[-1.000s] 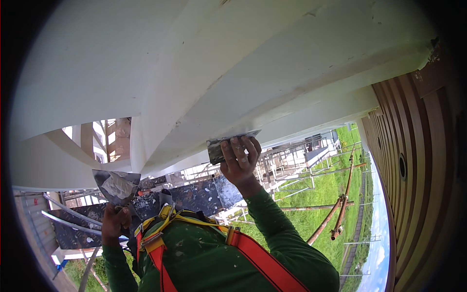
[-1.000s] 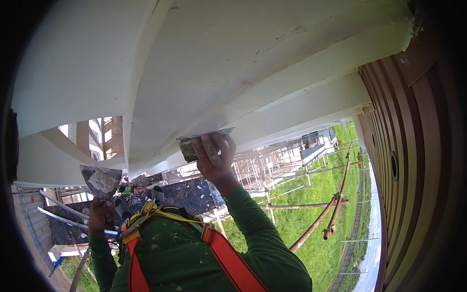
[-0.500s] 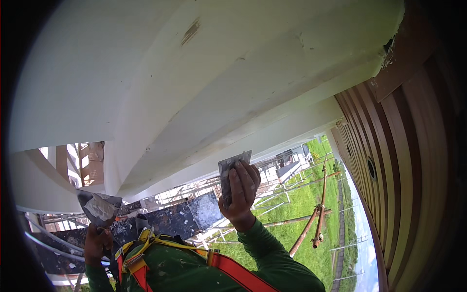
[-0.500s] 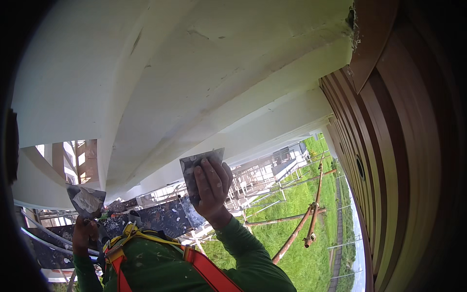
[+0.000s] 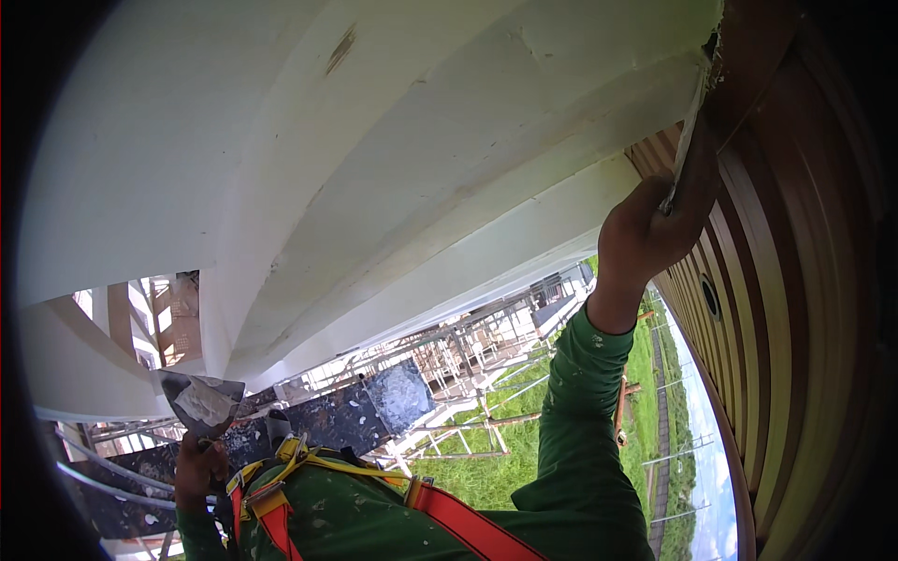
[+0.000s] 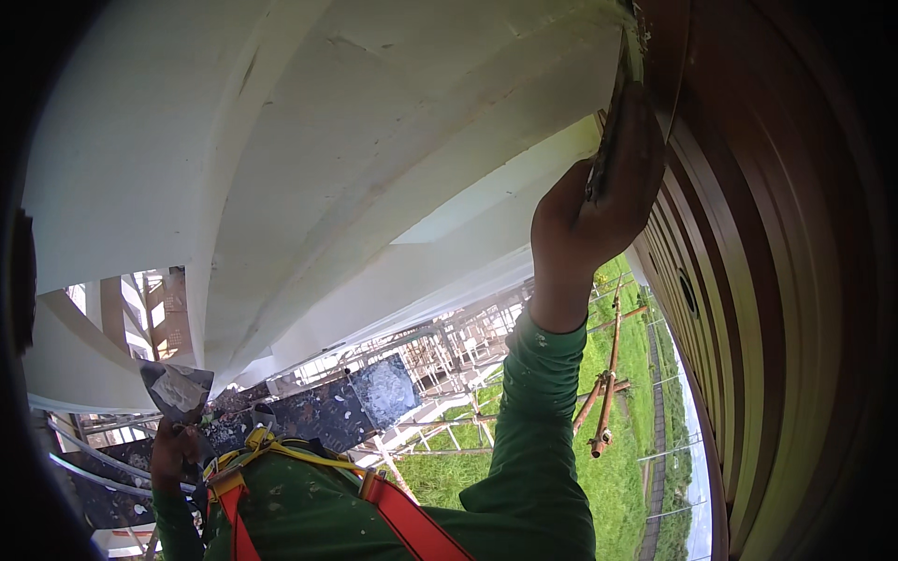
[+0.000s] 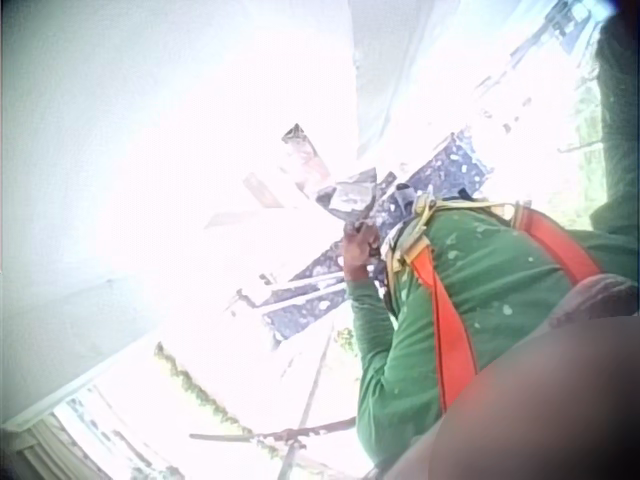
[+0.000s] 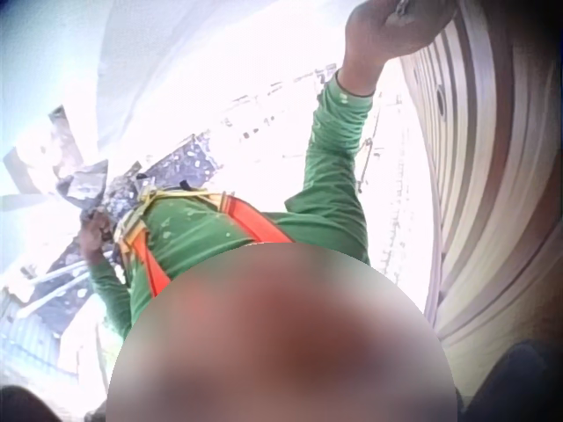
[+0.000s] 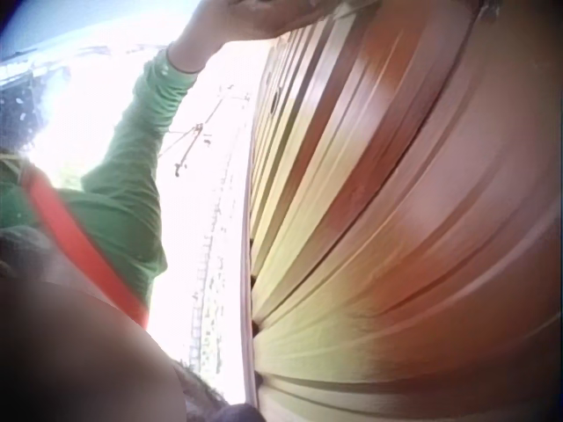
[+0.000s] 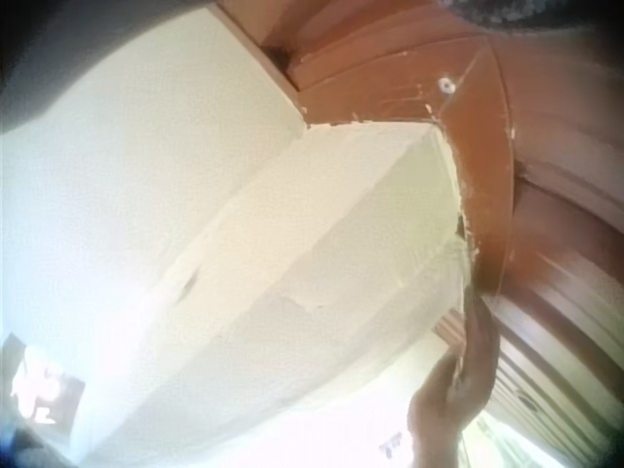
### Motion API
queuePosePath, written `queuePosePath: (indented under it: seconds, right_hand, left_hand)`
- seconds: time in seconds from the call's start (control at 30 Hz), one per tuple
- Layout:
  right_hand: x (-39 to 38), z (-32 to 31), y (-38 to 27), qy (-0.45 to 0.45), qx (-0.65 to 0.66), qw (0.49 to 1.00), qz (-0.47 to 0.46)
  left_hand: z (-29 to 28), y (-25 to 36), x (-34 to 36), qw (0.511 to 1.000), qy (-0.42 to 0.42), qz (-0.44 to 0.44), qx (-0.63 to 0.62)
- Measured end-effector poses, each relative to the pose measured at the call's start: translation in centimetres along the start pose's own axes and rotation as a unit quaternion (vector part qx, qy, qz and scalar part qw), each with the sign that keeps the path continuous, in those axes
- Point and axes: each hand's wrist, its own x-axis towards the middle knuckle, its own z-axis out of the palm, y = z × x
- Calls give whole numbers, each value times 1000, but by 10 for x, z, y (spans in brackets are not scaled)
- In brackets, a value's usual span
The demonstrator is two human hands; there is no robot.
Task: The person applies plaster to the underside of a white architectural overhang using a trowel and a hawk. They repeatedly scoop plaster from the hawk and smooth it onto the surface, working along the edge and corners of the structure.
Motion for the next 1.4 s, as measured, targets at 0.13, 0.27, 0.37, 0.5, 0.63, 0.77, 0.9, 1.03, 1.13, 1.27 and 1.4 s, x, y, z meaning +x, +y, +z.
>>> queuePosePath:
  seconds: [0.13,0.27,0.37,0.5,0.63,0.77,0.9,1.03,1.13,1.27,1.4]
  right_hand:
    - [-9,6,5,-9,29,1000,-7]
    - [-38,5,-7,-32,14,999,-2]
    - [-71,7,-26,-62,35,997,16]
    - [-119,10,-57,-112,66,992,5]
    - [-161,4,-89,-189,89,978,3]
    - [-215,9,-121,-199,137,970,31]
    - [-257,15,-152,-207,166,963,42]
    - [-302,20,-177,-215,180,958,56]
    - [-332,25,-197,-229,178,954,71]
    - [-377,33,-222,-226,184,952,96]
    - [-398,27,-239,-242,211,934,156]
  left_hand:
    - [7,9,-3,1000,-12,3,12]
    - [13,8,-4,1000,-7,11,18]
    - [12,7,-5,999,9,18,28]
    - [12,7,-6,999,29,21,16]
    - [11,8,-5,1000,2,19,16]
    - [14,14,-7,999,16,0,32]
    - [13,21,-12,999,29,-19,34]
    - [9,29,-17,997,24,-22,66]
    - [26,59,-15,996,26,-21,82]
    - [38,83,-12,991,20,-17,132]
    - [42,96,-12,988,-27,-26,151]
